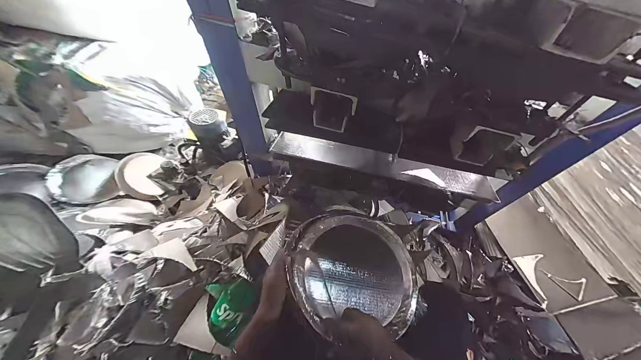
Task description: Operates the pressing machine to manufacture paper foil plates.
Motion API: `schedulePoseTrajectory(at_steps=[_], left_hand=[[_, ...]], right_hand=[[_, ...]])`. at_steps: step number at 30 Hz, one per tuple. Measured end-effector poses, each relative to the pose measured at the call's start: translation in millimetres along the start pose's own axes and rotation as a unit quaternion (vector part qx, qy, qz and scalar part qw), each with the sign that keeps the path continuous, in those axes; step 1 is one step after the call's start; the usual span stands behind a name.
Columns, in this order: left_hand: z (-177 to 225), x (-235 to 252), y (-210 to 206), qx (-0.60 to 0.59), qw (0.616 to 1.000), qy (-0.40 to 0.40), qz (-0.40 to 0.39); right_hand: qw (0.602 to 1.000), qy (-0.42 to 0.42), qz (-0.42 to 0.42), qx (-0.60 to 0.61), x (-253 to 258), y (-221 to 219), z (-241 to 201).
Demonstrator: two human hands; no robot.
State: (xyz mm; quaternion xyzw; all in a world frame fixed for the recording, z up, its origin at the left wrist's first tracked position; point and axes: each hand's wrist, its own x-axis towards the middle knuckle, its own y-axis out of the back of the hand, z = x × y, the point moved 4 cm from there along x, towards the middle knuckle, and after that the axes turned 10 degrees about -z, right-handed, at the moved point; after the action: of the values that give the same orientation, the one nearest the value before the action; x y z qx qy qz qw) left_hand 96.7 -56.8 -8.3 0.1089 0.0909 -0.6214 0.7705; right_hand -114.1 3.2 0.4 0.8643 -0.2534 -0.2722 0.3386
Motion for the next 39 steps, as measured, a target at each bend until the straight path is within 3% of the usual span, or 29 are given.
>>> schedulePoseTrajectory(at_steps=[4, 6, 7, 8, 9, 11, 12, 13, 15, 18, 20, 22, 24, 26, 29, 31, 33, 35, 36, 38, 39], left_hand=[[11, 17, -5, 0.209, 0.968, 0.109, -0.084], [18, 22, -10, 0.167, 0.977, 0.106, -0.078], [21, 22, -14, 0.123, 0.986, 0.080, -0.078], [26, 20, -17, 0.096, 0.991, 0.048, -0.080], [31, 15, -20, 0.074, 0.993, 0.008, -0.087], [39, 2, -27, 0.025, 0.992, -0.057, -0.111], [43, -3, -29, 0.005, 0.988, -0.078, -0.132], [47, -7, -31, 0.005, 0.984, -0.082, -0.160], [57, -13, -28, -0.004, 0.973, -0.075, -0.220], [91, -37, -10, -0.151, 0.947, -0.095, -0.268], [119, -42, -5, -0.144, 0.951, -0.130, -0.242], [139, -31, -8, -0.037, 0.974, -0.145, -0.168], [140, -10, 3, 0.041, 0.979, -0.168, -0.107], [123, 14, 37, 0.183, 0.969, -0.166, -0.017], [65, 49, 109, 0.395, 0.917, -0.008, 0.049], [27, 53, 148, 0.445, 0.886, 0.092, 0.087], [10, 51, 170, 0.457, 0.869, 0.130, 0.139], [19, 73, 165, 0.442, 0.886, 0.062, 0.124], [33, 84, 144, 0.429, 0.899, -0.013, 0.088], [76, 82, 61, 0.367, 0.911, -0.181, -0.051], [98, 66, 8, 0.323, 0.908, -0.227, -0.140]], right_hand=[[0.995, 0.072, -0.029, 0.057, 3, 7, 8], [0.991, 0.084, -0.101, 0.033, 4, 26, 5], [0.993, 0.066, -0.095, 0.006, 1, 45, 5], [0.999, 0.024, -0.016, -0.016, -7, 73, 5], [0.990, -0.028, 0.128, -0.052, -17, 101, 15], [0.914, -0.140, 0.368, -0.099, -33, 159, 51], [0.880, -0.157, 0.434, -0.116, -40, 190, 59], [0.868, -0.181, 0.449, -0.112, -49, 213, 63], [0.895, -0.192, 0.396, -0.066, -61, 235, 67], [0.951, -0.196, 0.240, 0.001, -63, 232, 48], [0.950, -0.219, 0.224, -0.003, -63, 225, 34], [0.938, -0.217, 0.271, -0.012, -74, 222, 30], [0.896, -0.190, 0.400, -0.011, -104, 229, 45], [0.824, -0.172, 0.540, 0.001, -151, 239, 69], [0.696, -0.240, 0.675, 0.042, -227, 246, 84], [0.618, -0.288, 0.728, 0.074, -262, 242, 92], [0.564, -0.303, 0.761, 0.104, -281, 237, 90], [0.537, -0.277, 0.784, 0.139, -282, 234, 85], [0.537, -0.258, 0.786, 0.162, -275, 234, 81], [0.546, -0.226, 0.782, 0.201, -252, 233, 77], [0.555, -0.205, 0.776, 0.219, -236, 233, 76]])
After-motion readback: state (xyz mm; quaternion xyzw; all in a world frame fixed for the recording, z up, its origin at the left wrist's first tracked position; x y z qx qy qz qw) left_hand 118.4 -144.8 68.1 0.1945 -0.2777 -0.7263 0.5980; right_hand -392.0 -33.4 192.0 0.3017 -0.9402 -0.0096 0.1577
